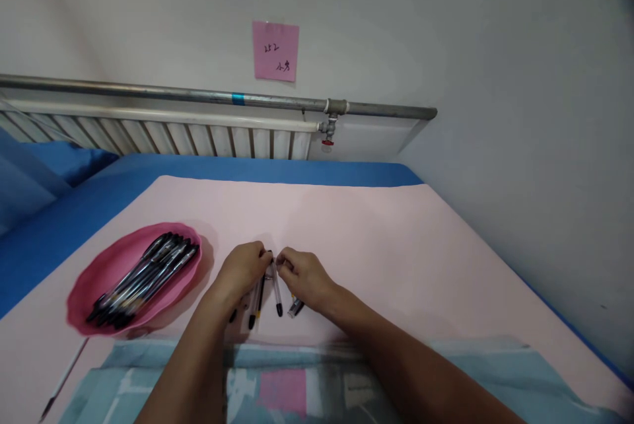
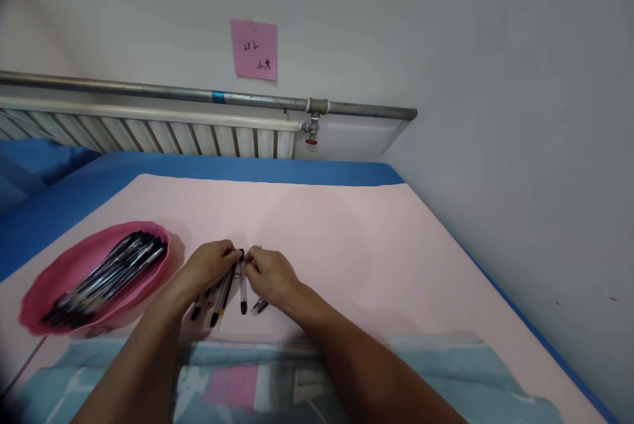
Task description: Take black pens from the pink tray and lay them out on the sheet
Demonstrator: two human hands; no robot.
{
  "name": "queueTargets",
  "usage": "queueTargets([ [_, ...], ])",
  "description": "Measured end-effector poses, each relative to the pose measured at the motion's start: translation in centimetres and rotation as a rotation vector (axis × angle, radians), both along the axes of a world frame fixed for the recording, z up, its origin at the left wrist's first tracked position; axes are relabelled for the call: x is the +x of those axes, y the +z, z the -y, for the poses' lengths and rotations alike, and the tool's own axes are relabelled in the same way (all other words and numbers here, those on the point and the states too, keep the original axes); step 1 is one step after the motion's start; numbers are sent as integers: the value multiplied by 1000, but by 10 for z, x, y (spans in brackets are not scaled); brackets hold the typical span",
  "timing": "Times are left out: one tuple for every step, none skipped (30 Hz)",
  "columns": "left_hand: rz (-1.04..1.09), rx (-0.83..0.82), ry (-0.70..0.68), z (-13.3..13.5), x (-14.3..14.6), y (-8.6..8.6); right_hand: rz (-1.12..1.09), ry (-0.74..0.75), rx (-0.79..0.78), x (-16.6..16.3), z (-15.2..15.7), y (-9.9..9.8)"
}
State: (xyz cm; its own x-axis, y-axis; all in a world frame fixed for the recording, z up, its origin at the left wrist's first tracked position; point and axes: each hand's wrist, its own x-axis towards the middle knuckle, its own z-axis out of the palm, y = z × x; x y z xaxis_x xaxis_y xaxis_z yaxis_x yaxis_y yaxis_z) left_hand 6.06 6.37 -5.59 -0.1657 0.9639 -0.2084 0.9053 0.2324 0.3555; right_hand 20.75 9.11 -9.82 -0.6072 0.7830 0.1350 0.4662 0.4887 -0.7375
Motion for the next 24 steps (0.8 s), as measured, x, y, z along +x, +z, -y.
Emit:
queueTargets([
  [0,5,8,1,0,1,4,-2,6,1,0,1],
  [3,10,17,1,-1,3,15,-8,12,1,-1,2],
  [8,13,29,2,-2,5,35,-18,18,2,-2,4],
  [18,16,41,2,-4,6,62,-32,25,3,-3,6],
  [30,18,55,3,-7,7,99,-45,33,5,-4,9],
  [44,21,67,3,-10,8,144,-52,46,6,-5,12],
  [58,29,83,4,-14,9,196,-53,62,7,-5,16],
  [67,35,100,4,-18,9,253,-43,82,9,-5,20],
  [73,45,114,5,-22,9,309,-27,102,10,-4,23],
  [71,54,130,5,-27,10,362,-9,117,12,-3,26],
  [67,59,146,5,-30,10,407,10,129,13,-2,29],
  [62,63,160,6,-34,10,441,25,135,15,0,31],
  [56,64,170,6,-36,11,465,34,138,16,1,33],
  [50,65,178,7,-38,11,483,40,140,18,3,35],
  [43,67,182,7,-39,12,499,40,138,19,5,37],
  [36,66,183,7,-39,13,514,39,135,20,6,38],
  [29,64,180,7,-38,13,532,39,127,22,7,40],
  [22,60,179,8,-38,14,554,40,116,22,9,43],
  [16,55,178,8,-37,14,577,47,106,23,10,45],
  [11,50,176,7,-37,14,598,56,99,24,11,47],
  [9,45,175,7,-37,14,616,65,97,24,12,49],
  [9,44,178,7,-36,14,631,74,98,24,13,50],
  [12,45,180,7,-36,13,644,81,98,24,14,52],
  [17,45,183,7,-36,13,656,86,93,23,15,53],
])
